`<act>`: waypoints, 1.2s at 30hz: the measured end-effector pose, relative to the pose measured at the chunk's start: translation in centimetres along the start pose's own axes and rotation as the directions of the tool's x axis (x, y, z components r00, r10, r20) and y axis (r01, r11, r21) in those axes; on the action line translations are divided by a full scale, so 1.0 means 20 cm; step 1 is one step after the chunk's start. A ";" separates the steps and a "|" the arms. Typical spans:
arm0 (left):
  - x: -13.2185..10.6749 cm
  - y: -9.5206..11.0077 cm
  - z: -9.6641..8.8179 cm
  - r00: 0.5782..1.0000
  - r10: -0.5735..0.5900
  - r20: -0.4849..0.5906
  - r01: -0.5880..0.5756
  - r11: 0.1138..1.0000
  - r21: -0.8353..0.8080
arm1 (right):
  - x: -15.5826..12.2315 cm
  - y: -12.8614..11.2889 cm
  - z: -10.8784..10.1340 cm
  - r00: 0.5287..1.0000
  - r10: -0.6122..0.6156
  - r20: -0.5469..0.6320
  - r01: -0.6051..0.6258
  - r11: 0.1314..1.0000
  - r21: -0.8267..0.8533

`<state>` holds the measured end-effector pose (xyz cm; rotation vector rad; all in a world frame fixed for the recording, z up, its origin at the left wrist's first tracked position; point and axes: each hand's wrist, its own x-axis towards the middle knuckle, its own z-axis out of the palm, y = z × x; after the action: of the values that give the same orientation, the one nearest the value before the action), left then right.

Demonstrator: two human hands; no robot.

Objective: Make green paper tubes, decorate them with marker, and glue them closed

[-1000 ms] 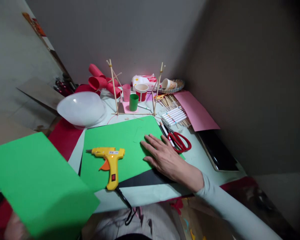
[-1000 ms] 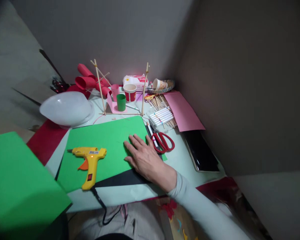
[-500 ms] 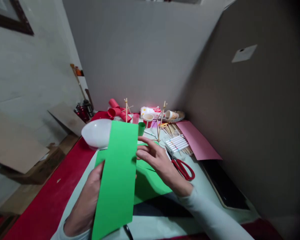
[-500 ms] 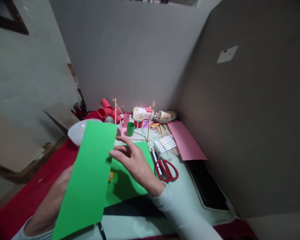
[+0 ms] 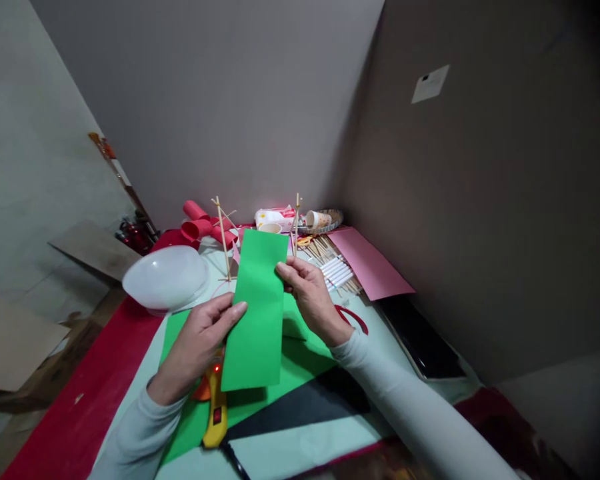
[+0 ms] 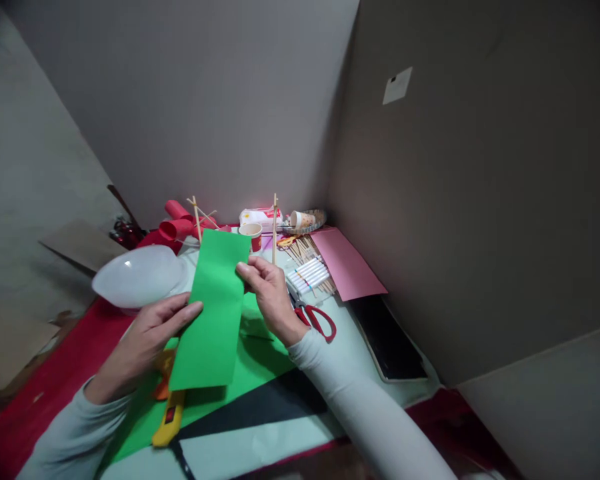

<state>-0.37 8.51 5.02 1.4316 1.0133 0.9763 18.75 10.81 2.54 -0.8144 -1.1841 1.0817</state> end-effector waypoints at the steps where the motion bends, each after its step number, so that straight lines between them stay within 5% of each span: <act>1: 0.00 -0.01 0.00 1.000 -0.009 0.012 0.009 1.000 -0.001 | 0.00 -0.01 0.00 1.000 -0.006 0.005 0.006 1.000 -0.017; 5: 0.00 -0.03 0.00 0.995 -0.076 -0.063 0.067 0.988 -0.137 | 0.00 -0.12 -0.11 0.999 -0.040 0.035 0.047 0.978 -0.203; 6: 0.00 -0.04 -0.01 0.989 -0.095 -0.112 0.069 0.974 -0.214 | -0.02 -0.15 -0.17 0.993 -0.078 0.086 0.109 0.871 -0.479; 7: 0.01 -0.05 -0.02 0.981 -0.110 -0.161 0.060 0.956 -0.287 | -0.05 -0.18 -0.24 0.987 -0.089 0.137 0.163 0.616 -0.771; 8: 0.01 -0.05 -0.03 0.971 -0.121 -0.205 0.044 0.938 -0.345 | -0.08 -0.20 -0.31 0.988 -0.075 0.135 0.154 0.503 -0.851; 13: 0.05 -0.06 -0.07 0.945 -0.124 -0.303 -0.027 0.894 -0.448 | -0.32 -0.12 -0.54 0.990 0.068 0.125 0.110 0.196 -0.974; 17: 0.07 -0.05 -0.09 0.928 -0.137 -0.346 -0.069 0.851 -0.521 | -0.39 0.01 -0.58 0.987 0.081 0.142 0.134 0.096 -0.986; 21: 0.09 -0.04 -0.12 0.904 -0.182 -0.388 -0.092 0.803 -0.589 | -0.38 0.01 -0.63 0.984 0.047 0.171 0.165 0.112 -0.980; 24: 0.08 -0.02 -0.14 0.880 -0.225 -0.418 -0.108 0.762 -0.638 | -0.40 -0.09 -0.66 0.989 -0.040 0.142 0.147 0.231 -0.962; 27: 0.07 0.00 -0.15 0.859 -0.264 -0.438 -0.117 0.733 -0.671 | -0.42 -0.19 -0.58 0.991 -0.045 -0.124 -0.033 0.826 -0.563; 29: 0.06 0.02 -0.15 0.849 -0.276 -0.452 -0.126 0.723 -0.679 | -0.39 -0.23 -0.47 0.982 0.155 -0.107 -0.169 0.976 -0.135; 32: 0.06 0.04 -0.14 0.833 -0.282 -0.477 -0.143 0.723 -0.676 | -0.31 -0.23 -0.26 0.868 0.453 0.202 -0.492 0.839 0.232; 36: 0.08 0.03 -0.13 0.805 -0.306 -0.508 -0.138 0.736 -0.662 | -0.24 -0.16 -0.13 0.828 0.396 0.397 -0.536 0.768 0.351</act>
<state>-2.34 10.82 5.82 0.4418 0.9852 1.5770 21.83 5.48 3.47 -0.5997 -0.9225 1.8816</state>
